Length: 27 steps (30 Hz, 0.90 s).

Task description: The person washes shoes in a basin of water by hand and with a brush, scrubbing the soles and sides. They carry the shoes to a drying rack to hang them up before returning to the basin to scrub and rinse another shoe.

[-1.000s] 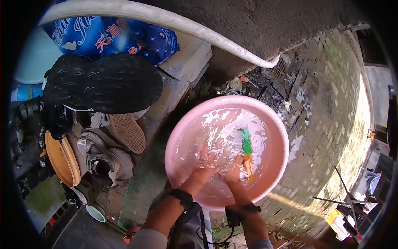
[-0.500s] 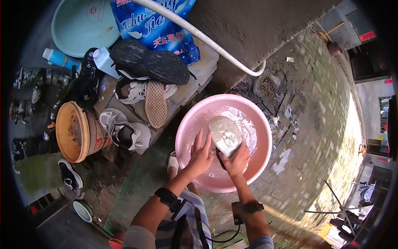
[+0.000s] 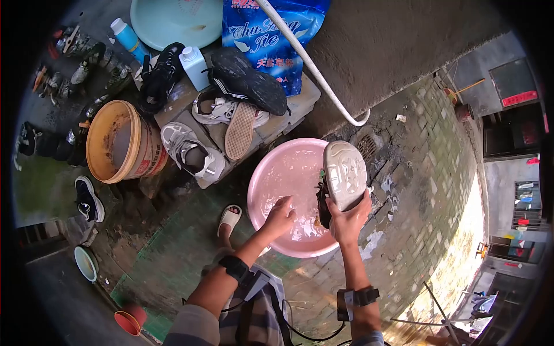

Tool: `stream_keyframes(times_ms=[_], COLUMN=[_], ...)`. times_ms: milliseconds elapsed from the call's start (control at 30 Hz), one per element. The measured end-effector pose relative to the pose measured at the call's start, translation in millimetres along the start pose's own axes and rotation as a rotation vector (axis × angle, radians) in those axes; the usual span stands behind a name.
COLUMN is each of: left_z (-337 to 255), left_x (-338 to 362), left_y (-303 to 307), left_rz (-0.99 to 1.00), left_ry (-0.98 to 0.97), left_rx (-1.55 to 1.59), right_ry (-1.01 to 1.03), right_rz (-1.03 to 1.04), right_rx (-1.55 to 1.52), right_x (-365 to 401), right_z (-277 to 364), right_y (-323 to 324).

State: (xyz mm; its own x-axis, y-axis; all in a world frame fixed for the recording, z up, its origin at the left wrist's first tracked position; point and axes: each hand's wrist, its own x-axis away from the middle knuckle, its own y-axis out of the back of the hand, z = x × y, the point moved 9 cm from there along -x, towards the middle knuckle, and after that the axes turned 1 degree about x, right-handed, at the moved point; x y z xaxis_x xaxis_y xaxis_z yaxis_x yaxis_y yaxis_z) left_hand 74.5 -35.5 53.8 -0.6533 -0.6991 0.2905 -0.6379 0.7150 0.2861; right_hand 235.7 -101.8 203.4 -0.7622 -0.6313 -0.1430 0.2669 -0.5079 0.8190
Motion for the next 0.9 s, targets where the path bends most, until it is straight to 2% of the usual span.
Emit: stream_keyframes(times_ms=[33, 300, 467, 533, 600, 667, 700, 733, 833, 900], left_z=[1, -20, -12, -20, -12, -17, -15, -14, 4, 17], left_x=[4, 25, 26, 29, 33, 45, 52, 60, 83, 104], left_y=[-6, -32, -19, 0, 16, 47, 65, 84, 143, 188], left_rz=[0.047, 0.163, 0.078, 0.011, -0.077, -0.234, -0.321, -0.397, -0.562, -0.7], left_ry=[0.073, 0.141, 0.123, 0.11, 0.123, -0.06, -0.104, -0.158, -0.152, -0.155], left_rx=[0.028, 0.17, 0.191, 0.08, 0.108, 0.035, 0.021, 0.003, -0.044, -0.121], right_ry=[0.0, -0.018, -0.029, -0.007, 0.043, 0.016, -0.009, 0.025, 0.001, -0.048], right_rz=[-0.02, -0.037, -0.003, -0.019, -0.041, -0.048, 0.042, -0.023, -0.038, -0.045], right_rx=[0.012, 0.006, 0.049, 0.088, 0.13, 0.052, -0.008, 0.062, 0.221, 0.163], right_x=[-1, -9, -10, -10, -10, -9, -13, -10, -4, -1], right_z=[2, 19, 20, 11, 10, 0, -10, -19, -22, -42], right_y=[4, 27, 29, 23, 15, 5, -8, -13, -16, -25])
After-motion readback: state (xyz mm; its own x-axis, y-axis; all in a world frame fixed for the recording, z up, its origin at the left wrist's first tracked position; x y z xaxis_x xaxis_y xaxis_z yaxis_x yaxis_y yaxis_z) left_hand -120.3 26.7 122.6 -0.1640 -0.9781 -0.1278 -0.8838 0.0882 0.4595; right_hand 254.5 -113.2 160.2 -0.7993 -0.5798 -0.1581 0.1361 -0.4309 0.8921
